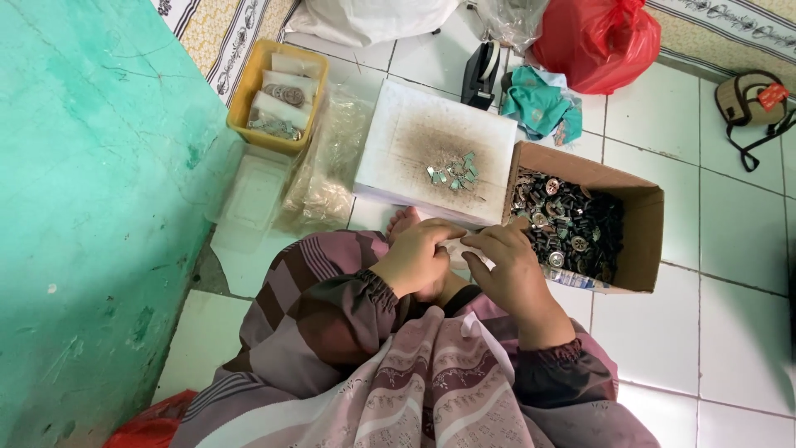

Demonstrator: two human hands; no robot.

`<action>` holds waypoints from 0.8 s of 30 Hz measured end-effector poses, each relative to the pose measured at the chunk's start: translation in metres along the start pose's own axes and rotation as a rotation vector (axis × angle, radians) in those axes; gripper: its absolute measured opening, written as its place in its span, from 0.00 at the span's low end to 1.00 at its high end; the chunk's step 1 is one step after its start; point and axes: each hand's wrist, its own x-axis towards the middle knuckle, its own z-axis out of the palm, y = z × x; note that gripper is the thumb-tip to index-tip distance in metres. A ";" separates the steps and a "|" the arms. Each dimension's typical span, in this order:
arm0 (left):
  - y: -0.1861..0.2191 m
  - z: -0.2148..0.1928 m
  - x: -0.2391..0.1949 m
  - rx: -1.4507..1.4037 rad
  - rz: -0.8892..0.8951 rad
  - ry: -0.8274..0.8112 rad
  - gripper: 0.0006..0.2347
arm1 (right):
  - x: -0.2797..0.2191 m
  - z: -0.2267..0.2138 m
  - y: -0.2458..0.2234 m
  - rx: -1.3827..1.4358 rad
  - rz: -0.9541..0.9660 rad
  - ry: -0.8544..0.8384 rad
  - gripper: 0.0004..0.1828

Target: Sorting and picking specific green metal components from a large box of mixed hardware and arranging them on a board.

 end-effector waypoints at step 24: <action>-0.031 -0.028 -0.007 -0.107 0.070 0.080 0.19 | 0.091 0.118 0.149 -0.213 0.830 -0.548 0.46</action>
